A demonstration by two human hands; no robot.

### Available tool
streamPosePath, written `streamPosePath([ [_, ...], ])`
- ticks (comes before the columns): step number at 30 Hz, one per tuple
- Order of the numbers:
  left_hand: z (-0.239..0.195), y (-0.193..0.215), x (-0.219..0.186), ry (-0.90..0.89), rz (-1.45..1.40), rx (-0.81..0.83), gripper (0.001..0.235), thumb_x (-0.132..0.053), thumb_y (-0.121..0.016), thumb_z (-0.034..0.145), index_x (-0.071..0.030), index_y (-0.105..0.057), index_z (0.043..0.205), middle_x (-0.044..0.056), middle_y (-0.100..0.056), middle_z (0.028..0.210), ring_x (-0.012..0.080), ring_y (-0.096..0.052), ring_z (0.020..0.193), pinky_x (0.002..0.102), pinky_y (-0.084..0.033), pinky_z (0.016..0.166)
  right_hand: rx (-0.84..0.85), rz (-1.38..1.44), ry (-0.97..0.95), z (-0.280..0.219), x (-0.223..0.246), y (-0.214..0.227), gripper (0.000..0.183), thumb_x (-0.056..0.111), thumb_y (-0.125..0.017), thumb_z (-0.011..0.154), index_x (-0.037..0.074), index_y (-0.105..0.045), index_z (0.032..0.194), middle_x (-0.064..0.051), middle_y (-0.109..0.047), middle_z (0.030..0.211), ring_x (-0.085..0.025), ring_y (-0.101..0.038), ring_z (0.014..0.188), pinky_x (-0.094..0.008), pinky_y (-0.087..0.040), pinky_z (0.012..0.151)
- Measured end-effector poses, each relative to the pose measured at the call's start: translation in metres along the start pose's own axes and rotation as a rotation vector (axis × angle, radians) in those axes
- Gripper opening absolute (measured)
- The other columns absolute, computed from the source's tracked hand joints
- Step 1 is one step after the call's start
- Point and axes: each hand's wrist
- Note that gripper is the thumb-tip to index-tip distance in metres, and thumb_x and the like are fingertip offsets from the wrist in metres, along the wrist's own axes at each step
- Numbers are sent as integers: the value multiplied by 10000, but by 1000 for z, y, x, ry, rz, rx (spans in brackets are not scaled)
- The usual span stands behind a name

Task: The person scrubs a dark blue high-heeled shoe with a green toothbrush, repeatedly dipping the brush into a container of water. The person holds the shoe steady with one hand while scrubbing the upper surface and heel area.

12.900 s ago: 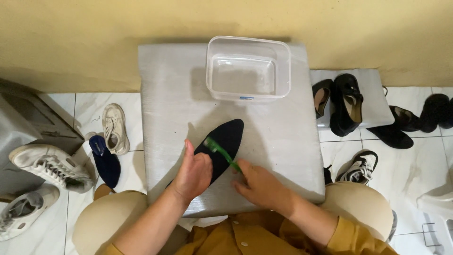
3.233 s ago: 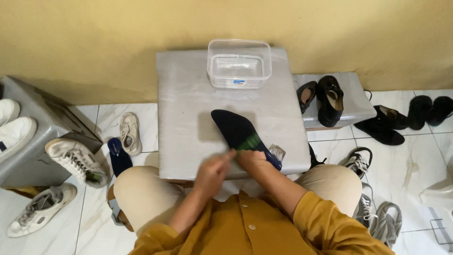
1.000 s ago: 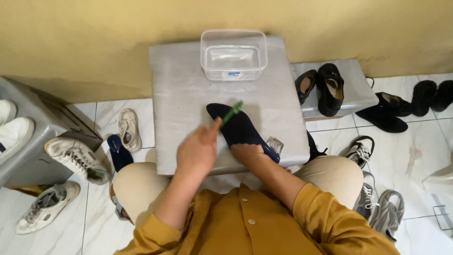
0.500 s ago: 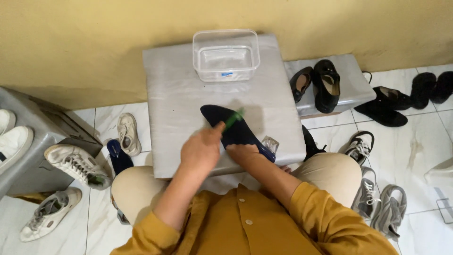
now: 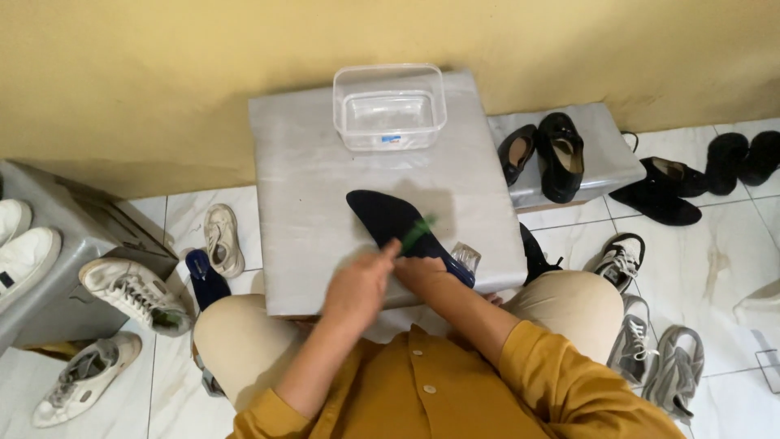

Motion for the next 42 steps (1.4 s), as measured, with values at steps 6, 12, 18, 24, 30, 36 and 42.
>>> streamPosePath([
  [6, -4, -17, 32, -83, -185, -301, 297, -195, -550, 997, -144, -718, 1237, 187, -722, 1126, 416, -674, 1018, 521, -550, 831, 219, 97, -53, -13, 9, 50, 327, 194, -379, 1040, 129, -687, 1131, -106, -770, 1017, -403, -732, 1020, -613, -525, 834],
  [12, -14, -63, 58, -18, -186, -442, 298, -140, -553, 1009, -60, -703, 1254, 267, -705, 1092, 432, -677, 1053, 513, -549, 892, 174, 101, -71, 6, -1, 17, 331, 221, -389, 1040, 139, -709, 1064, -143, -768, 958, -433, -738, 970, -604, -544, 774],
  [18, -8, -85, 83, -100, -190, -450, 388, -170, -608, 991, -215, -670, 1372, 154, -747, 1060, 353, -696, 1033, 470, -547, 907, -911, -417, 260, 4, -38, -10, 171, 159, -570, 682, 314, -532, 621, 66, -486, 529, -168, -511, 443, -371, -345, 342],
  [24, 19, -56, 71, 102, -311, -249, 470, -125, -518, 989, -217, -588, 1444, 221, -698, 1172, 418, -641, 1132, 520, -498, 983, -854, -370, 393, 15, -64, 22, 241, 177, -491, 887, 244, -566, 668, 85, -541, 590, -149, -609, 569, -301, -460, 451],
  [30, 17, -34, 33, 16, -423, -87, 467, -162, -529, 983, -282, -610, 1427, 157, -722, 1215, 387, -643, 1168, 503, -505, 985, -304, -86, 247, 23, -81, 43, 260, 104, -498, 913, 137, -658, 712, -55, -672, 668, -288, -644, 653, -409, -454, 611],
  [36, 29, -9, 60, 264, -139, -118, 420, -231, -459, 1025, -236, -623, 1412, 157, -712, 1216, 343, -656, 1169, 491, -489, 1020, -72, 117, 137, 13, -70, 65, 313, 104, -420, 992, 75, -702, 859, -103, -712, 793, -299, -696, 794, -363, -504, 770],
  [42, 9, 39, 10, 199, -454, 122, 417, -197, -514, 967, -267, -695, 1336, 99, -722, 1258, 366, -615, 1234, 487, -489, 1024, -16, 100, 80, 10, -63, 80, 315, 111, -409, 975, 73, -705, 876, -94, -728, 814, -264, -699, 787, -363, -524, 760],
])
Point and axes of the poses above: each hand's wrist, its own z-axis towards the middle knuckle, its own y-axis out of the back of the hand, x = y × z
